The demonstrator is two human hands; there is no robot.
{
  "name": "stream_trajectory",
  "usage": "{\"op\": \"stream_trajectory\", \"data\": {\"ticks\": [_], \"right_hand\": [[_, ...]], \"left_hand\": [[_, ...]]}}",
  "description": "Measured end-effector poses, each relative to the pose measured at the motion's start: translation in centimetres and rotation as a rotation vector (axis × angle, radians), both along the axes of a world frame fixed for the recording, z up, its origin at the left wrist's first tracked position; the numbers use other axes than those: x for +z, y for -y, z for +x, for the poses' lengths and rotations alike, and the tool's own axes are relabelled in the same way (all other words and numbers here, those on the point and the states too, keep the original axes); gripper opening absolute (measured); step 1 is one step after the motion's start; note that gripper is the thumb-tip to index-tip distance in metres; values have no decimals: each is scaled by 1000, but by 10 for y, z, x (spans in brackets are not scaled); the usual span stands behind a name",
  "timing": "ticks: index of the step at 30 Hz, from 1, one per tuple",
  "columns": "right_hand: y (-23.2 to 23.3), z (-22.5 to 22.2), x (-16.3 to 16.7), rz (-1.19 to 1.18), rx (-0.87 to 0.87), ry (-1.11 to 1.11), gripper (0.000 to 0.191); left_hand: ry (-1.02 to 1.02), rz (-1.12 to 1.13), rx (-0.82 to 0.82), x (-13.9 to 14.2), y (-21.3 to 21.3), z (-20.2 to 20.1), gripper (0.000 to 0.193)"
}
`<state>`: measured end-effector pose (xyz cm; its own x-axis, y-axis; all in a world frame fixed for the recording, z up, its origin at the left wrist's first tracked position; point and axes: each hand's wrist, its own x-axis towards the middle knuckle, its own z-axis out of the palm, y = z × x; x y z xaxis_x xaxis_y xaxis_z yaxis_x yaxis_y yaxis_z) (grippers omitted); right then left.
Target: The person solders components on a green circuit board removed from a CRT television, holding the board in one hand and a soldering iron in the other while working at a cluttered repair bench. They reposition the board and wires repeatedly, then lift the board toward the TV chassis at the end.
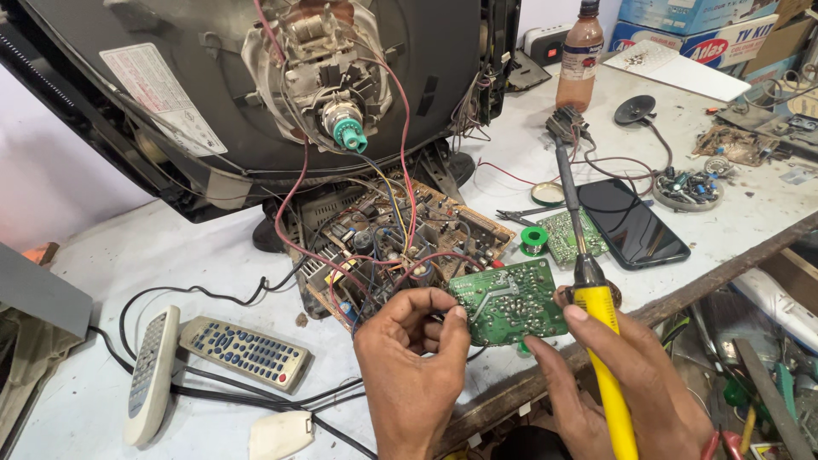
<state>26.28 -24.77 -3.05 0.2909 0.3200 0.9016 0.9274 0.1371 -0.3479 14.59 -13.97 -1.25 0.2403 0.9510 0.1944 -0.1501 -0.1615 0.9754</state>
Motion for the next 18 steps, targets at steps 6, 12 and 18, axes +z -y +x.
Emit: {"op": "stream_trajectory", "data": {"ticks": [6, 12, 18], "right_hand": [[-4, 2, -7, 43, 104, -231, 55], [36, 19, -17, 31, 32, -653, 40], [69, 67, -18, -105, -82, -741, 30]], "left_hand": [[-15, -47, -6, 0, -1, 0, 7], [-10, -46, -17, -1, -2, -1, 6], [-43, -58, 7, 0, -2, -1, 6]]}}
